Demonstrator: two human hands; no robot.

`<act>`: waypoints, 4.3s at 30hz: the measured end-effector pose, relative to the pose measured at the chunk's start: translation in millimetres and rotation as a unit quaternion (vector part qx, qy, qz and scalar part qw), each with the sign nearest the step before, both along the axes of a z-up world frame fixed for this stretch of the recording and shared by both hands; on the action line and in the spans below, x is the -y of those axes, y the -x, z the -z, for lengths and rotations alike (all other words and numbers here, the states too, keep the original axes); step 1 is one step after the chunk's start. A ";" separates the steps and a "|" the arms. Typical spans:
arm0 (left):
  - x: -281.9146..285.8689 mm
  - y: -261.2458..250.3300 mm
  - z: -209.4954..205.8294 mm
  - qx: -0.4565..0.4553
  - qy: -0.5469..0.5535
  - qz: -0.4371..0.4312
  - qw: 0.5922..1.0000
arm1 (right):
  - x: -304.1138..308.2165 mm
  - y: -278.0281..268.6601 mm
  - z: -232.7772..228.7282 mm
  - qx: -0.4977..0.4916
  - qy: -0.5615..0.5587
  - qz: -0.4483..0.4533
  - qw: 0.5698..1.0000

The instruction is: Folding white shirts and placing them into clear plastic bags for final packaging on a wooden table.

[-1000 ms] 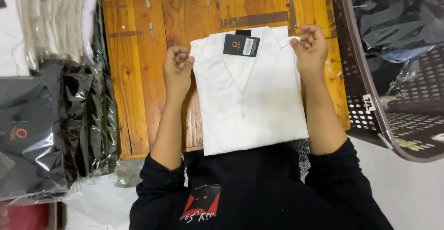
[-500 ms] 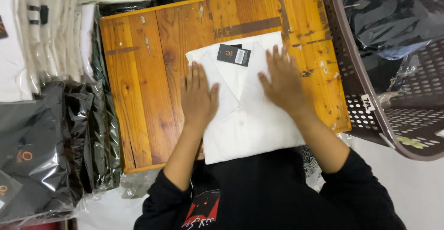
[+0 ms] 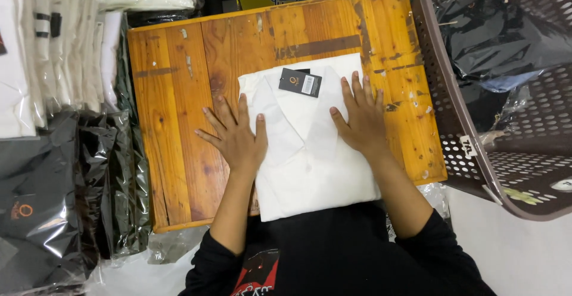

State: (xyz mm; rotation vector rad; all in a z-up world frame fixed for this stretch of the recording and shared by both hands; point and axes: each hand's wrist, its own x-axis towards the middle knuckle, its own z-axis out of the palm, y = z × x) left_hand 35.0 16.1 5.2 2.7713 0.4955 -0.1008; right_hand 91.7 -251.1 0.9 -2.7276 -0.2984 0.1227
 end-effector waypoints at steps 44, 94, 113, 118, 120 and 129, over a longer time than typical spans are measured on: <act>-24.5 -179.6 27.5 0.344 0.193 0.233 0.889 | -123.7 -316.3 32.1 -0.031 0.003 -0.161 0.986; -23.0 -184.8 36.1 0.280 0.188 0.207 0.918 | -127.3 -299.1 -33.7 0.085 0.231 -0.233 0.941; -18.6 -175.6 4.3 0.579 0.049 0.266 0.770 | -43.1 -93.0 -35.0 0.443 -0.020 -0.202 0.873; -6.9 -142.0 -4.4 0.420 0.091 0.380 0.819 | -27.5 -66.0 -20.8 0.391 -0.010 -0.165 0.905; -10.5 -123.2 4.8 0.350 0.088 0.414 0.836 | -22.3 -46.1 -25.7 0.362 0.019 -0.155 0.919; -69.7 -52.6 1.9 0.220 -0.062 0.294 0.928 | -32.1 68.7 -73.9 -0.092 0.020 0.206 0.974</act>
